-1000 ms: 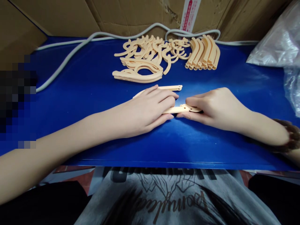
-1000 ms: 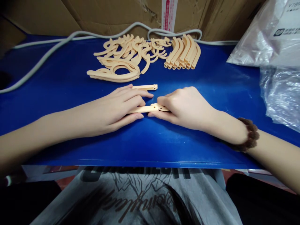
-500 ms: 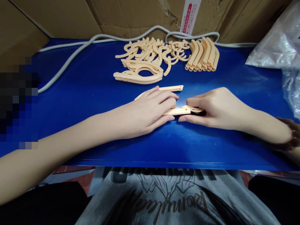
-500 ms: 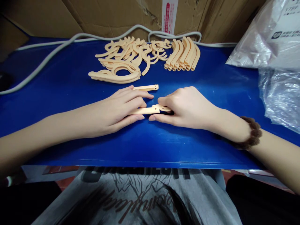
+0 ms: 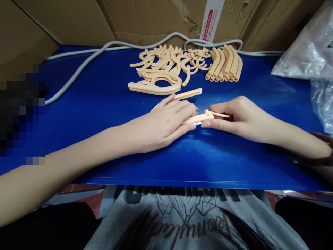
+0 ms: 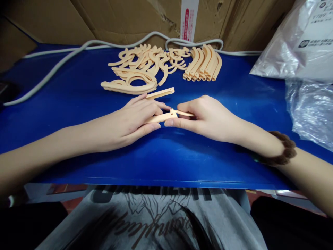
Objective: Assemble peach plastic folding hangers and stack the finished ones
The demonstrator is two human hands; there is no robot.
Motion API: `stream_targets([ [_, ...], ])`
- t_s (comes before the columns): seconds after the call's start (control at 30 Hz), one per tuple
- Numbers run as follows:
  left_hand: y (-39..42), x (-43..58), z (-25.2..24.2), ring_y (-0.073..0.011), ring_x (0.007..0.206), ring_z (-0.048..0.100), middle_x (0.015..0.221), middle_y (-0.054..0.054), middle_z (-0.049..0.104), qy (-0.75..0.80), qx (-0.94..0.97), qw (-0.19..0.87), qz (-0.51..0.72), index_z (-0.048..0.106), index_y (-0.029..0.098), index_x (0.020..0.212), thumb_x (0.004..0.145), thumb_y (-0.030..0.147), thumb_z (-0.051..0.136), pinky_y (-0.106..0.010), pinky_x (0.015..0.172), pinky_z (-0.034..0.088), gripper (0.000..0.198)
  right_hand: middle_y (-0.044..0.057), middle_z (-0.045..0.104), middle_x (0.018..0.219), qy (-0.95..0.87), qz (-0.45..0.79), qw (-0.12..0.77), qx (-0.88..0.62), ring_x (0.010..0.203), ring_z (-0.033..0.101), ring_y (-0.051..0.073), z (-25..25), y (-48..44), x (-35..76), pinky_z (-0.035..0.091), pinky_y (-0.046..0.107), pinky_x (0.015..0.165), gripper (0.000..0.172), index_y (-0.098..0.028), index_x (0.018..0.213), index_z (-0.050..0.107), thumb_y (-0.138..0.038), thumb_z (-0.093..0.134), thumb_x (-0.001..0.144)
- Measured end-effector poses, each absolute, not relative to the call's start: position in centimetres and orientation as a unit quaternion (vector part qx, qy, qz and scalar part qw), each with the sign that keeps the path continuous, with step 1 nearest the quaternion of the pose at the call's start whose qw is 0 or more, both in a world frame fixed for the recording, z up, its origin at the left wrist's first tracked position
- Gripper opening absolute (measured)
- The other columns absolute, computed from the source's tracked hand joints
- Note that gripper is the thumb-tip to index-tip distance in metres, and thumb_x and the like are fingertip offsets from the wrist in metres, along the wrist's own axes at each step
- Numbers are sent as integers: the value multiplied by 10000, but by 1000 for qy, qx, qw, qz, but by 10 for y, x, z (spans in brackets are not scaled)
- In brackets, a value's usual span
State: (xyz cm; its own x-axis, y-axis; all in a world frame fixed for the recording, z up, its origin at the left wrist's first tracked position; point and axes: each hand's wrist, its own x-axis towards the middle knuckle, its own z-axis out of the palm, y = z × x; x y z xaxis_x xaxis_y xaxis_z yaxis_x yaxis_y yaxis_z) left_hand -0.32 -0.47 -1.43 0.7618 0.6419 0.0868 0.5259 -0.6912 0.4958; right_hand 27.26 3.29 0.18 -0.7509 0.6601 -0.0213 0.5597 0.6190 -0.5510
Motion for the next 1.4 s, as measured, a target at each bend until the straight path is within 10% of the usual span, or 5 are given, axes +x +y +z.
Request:
stream_targets([
  [1.4,-2,-3,-23,-349,1459,660,1412,-145,747,313,922,175,147,631,189,1331,1219,371,345,-626,1430,325,357,0,511,615,-897,227,82,-371,578,382,145,3,25,269,235,363,637,890,-239,726,557,-1047,308,1003],
])
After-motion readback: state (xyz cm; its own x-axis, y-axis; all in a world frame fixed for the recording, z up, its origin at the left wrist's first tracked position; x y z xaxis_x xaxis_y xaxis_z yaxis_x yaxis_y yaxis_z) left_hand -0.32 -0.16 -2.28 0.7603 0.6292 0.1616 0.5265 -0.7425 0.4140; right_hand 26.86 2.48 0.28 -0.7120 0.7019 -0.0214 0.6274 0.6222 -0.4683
